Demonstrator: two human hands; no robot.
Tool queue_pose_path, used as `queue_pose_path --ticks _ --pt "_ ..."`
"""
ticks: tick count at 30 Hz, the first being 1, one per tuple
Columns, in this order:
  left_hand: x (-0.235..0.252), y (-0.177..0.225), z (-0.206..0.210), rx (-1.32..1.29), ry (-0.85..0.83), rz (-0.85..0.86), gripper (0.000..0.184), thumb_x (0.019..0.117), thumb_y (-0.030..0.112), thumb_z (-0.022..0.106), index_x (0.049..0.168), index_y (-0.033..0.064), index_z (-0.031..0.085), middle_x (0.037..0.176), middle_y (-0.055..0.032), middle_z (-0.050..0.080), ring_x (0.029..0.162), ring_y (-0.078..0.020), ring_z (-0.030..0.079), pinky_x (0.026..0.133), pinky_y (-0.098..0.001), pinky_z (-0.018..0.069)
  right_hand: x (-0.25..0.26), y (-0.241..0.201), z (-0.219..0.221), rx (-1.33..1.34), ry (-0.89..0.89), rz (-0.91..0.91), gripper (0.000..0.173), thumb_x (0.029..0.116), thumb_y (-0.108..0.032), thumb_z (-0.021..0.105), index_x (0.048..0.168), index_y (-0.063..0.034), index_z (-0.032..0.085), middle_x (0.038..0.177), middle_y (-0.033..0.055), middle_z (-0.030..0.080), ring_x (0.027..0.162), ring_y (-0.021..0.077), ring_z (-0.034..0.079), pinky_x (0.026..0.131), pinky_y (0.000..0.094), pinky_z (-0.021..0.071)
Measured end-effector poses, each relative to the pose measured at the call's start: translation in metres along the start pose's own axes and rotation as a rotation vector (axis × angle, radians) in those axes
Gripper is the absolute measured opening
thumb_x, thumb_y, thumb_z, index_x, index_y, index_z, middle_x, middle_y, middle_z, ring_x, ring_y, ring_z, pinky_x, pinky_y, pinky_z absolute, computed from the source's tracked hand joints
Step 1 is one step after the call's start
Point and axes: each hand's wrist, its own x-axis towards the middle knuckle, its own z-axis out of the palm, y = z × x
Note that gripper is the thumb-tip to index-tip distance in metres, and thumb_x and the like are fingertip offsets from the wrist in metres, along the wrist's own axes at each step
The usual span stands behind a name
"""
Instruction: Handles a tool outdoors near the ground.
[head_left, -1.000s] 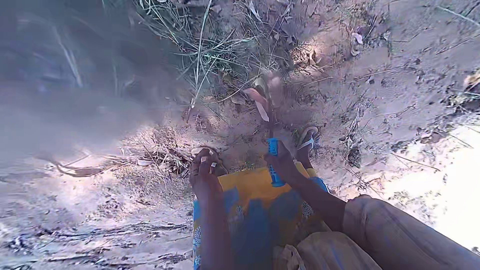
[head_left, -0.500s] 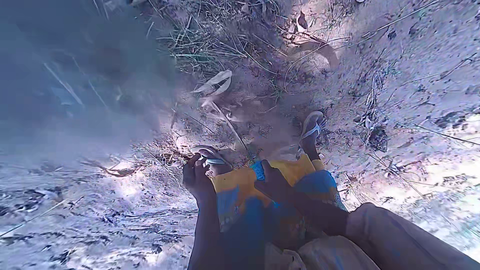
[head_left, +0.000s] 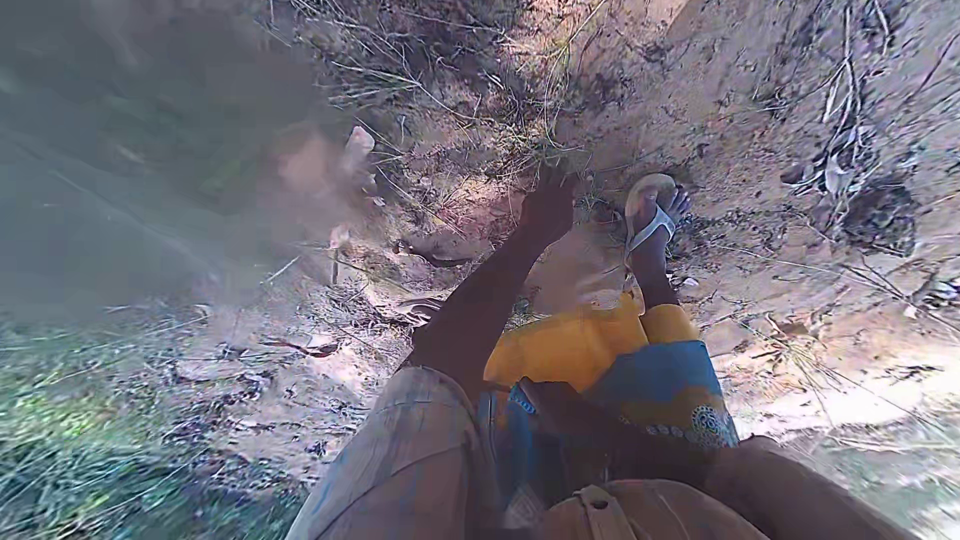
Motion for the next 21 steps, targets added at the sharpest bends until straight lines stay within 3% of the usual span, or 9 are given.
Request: queue_pose_path --ticks 2,4,5,8,11,15,18,20,21 --pt "0.025 0.004 0.003 -0.021 0.07 -0.167 0.069 0.1023 0.009 0.053 0.165 0.0159 0.025 0.169 -0.0188 0.023 0.143 -0.0475 0.043 0.095 -0.0627 0.0523 0.018 0.002 0.001 0.033 -0.068 0.173 0.046 0.102 -0.018 0.059 0.141 0.0008 0.046 0.121 0.0248 0.066 0.112 0.0409 0.066 0.091 0.0591 0.0519" --pt "0.042 0.003 0.002 -0.028 0.128 -0.296 0.086 0.0972 0.005 0.057 0.168 0.0212 0.01 0.17 -0.0178 0.021 0.134 -0.0474 0.053 0.089 -0.0608 0.0558 0.019 0.005 -0.003 0.055 -0.059 0.213 0.048 0.1019 -0.021 0.058 0.143 0.001 0.046 0.121 0.0239 0.067 0.112 0.0395 0.067 0.09 0.0572 0.0533" --pt "0.047 0.003 0.001 -0.021 0.138 -0.33 0.088 0.0977 0.005 0.056 0.168 0.0185 0.005 0.17 -0.0203 0.02 0.128 -0.0467 0.058 0.088 -0.0586 0.0564 0.018 0.006 -0.006 0.074 -0.06 0.227 0.048 0.1033 -0.022 0.057 0.144 -0.0005 0.043 0.121 0.023 0.066 0.113 0.0388 0.066 0.092 0.0558 0.0519" --pt "0.055 0.005 -0.005 -0.039 0.166 -0.417 0.071 0.1041 0.01 0.05 0.165 0.0066 0.014 0.163 -0.023 0.034 0.122 -0.0441 0.063 0.093 -0.058 0.0555 0.017 0.006 -0.011 0.108 -0.031 0.261 0.05 0.1029 -0.021 0.057 0.147 -0.0038 0.041 0.122 0.0225 0.066 0.115 0.038 0.066 0.093 0.0547 0.0518" --pt "0.054 0.011 -0.018 -0.109 0.113 -0.494 0.052 0.1069 0.013 0.043 0.155 -0.0008 0.032 0.14 -0.029 0.058 0.125 -0.0456 0.062 0.099 -0.0618 0.0509 0.013 0.004 -0.014 0.093 -0.025 0.285 0.051 0.1018 -0.02 0.057 0.146 -0.0026 0.041 0.123 0.0233 0.065 0.116 0.0388 0.065 0.094 0.0548 0.0513" --pt "0.053 0.018 -0.035 -0.054 -0.047 -0.465 0.038 0.1042 0.015 0.049 0.132 -0.0099 0.057 0.139 -0.0323 0.056 0.132 -0.0478 0.055 0.101 -0.0674 0.0455 0.007 -0.001 -0.023 0.057 -0.045 0.318 0.05 0.1018 -0.018 0.057 0.146 -0.0013 0.041 0.123 0.0236 0.065 0.117 0.039 0.065 0.094 0.0542 0.0511" --pt "0.052 -0.005 -0.036 -0.166 -0.057 -0.356 0.042 0.1098 0.02 0.039 0.134 -0.01 0.054 0.14 -0.0333 0.055 0.134 -0.0471 0.053 0.106 -0.0663 0.0417 0.007 -0.003 -0.028 0.045 -0.046 0.349 0.051 0.1018 -0.021 0.058 0.146 -0.0018 0.041 0.123 0.0229 0.065 0.117 0.0379 0.065 0.093 0.0535 0.0517" --pt "0.048 -0.029 -0.03 -0.437 -0.019 -0.263 0.047 0.1136 0.024 0.031 0.143 -0.0102 0.047 0.14 -0.0339 0.053 0.131 -0.0441 0.055 0.108 -0.0596 0.0422 0.007 -0.006 -0.03 0.054 -0.037 0.363 0.051 0.1022 -0.024 0.058 0.146 -0.0019 0.041 0.124 0.0224 0.065 0.117 0.0376 0.065 0.094 0.0533 0.0515" --pt "0.044 -0.037 -0.028 -0.613 -0.007 -0.249 0.052 0.1153 0.03 0.027 0.151 -0.0059 0.04 0.144 -0.0325 0.05 0.128 -0.0412 0.057 0.106 -0.0552 0.045 0.006 -0.008 -0.032 0.058 -0.023 0.363 0.051 0.1018 -0.023 0.059 0.145 -0.0018 0.042 0.123 0.0222 0.065 0.116 0.0375 0.065 0.093 0.0532 0.0516"
